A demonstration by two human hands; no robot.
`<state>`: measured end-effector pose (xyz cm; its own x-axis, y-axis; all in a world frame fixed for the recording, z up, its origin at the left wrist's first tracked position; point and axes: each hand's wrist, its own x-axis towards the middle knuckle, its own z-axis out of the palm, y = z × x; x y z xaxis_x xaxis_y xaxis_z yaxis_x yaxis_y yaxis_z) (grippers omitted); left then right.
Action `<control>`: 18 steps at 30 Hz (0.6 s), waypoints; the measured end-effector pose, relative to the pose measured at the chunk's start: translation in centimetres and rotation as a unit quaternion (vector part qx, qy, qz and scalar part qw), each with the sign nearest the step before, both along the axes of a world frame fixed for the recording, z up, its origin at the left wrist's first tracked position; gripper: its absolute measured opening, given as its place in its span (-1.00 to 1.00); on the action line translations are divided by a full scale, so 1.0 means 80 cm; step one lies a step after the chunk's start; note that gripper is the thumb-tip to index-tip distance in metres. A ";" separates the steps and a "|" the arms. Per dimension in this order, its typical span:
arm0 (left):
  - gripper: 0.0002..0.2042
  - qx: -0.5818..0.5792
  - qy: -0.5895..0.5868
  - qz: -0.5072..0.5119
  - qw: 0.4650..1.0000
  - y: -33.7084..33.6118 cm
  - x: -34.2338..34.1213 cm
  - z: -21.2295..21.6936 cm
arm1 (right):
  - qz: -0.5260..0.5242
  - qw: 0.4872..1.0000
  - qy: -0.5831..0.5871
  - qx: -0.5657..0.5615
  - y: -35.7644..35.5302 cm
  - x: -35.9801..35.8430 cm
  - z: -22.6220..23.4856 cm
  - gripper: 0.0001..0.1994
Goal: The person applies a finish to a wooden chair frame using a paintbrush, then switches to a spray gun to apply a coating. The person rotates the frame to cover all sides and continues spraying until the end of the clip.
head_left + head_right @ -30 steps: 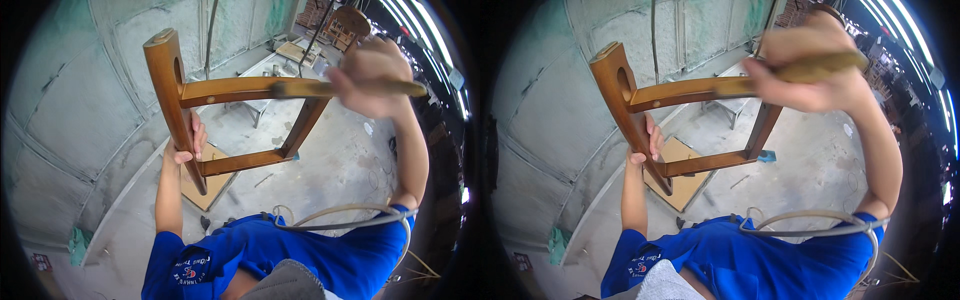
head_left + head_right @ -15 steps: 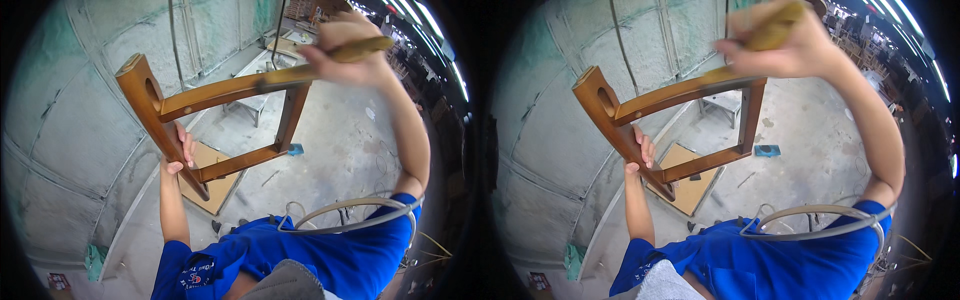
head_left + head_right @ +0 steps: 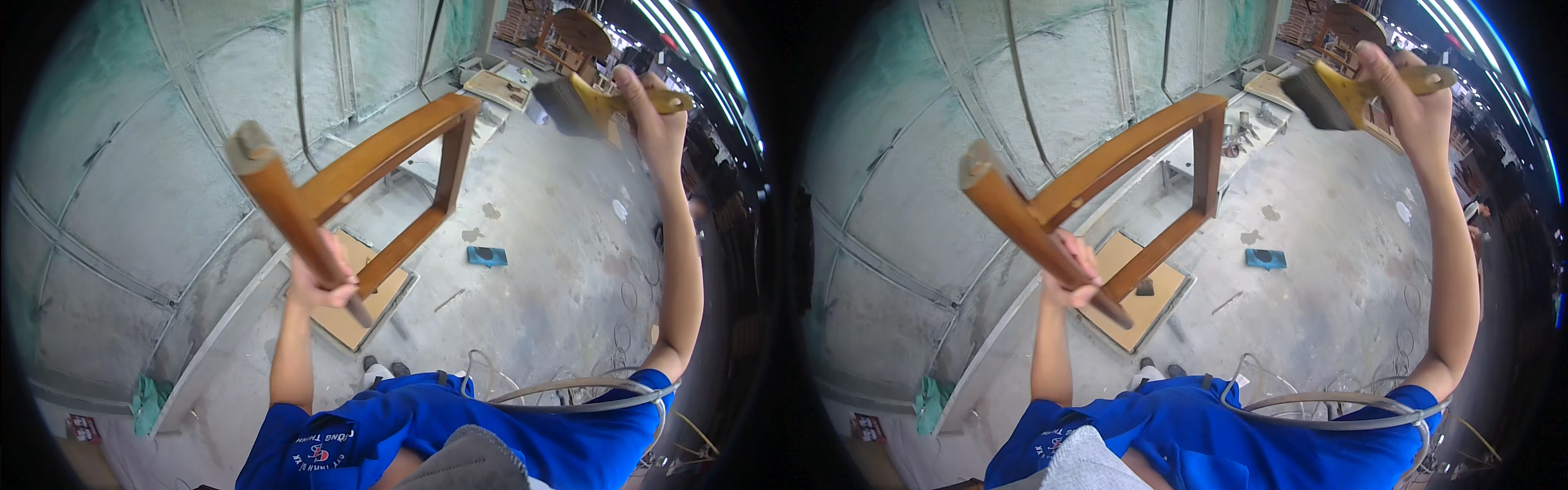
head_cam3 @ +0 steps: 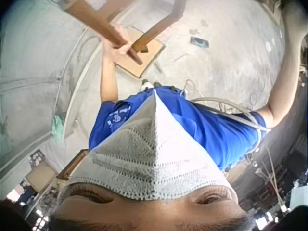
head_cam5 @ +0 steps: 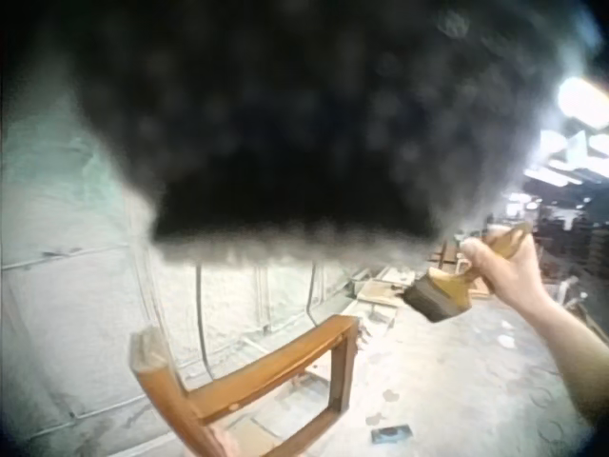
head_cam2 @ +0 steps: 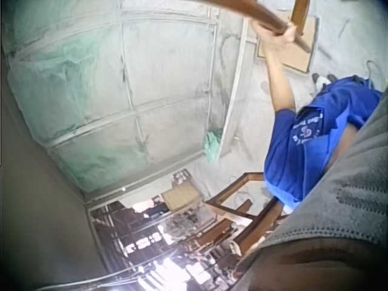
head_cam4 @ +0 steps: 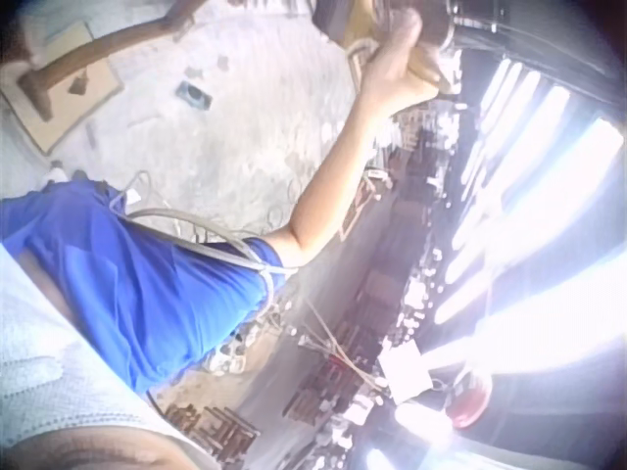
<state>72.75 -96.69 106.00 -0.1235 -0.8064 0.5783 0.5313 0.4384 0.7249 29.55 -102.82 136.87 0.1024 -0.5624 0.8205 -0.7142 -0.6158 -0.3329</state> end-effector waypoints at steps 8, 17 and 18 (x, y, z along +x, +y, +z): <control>-0.49 -0.070 -0.094 0.212 0.970 -0.046 -0.112 -0.024 | 0.036 0.955 -0.209 0.206 0.011 0.135 0.021 -0.52; -0.39 -0.179 -0.057 0.359 0.914 -0.162 -0.124 -0.042 | 0.064 0.990 -0.120 0.042 -0.012 0.181 0.026 -0.64; -0.39 -0.187 -0.060 0.355 0.914 -0.171 -0.122 -0.039 | 0.096 0.989 -0.109 0.036 -0.018 0.181 0.027 -0.65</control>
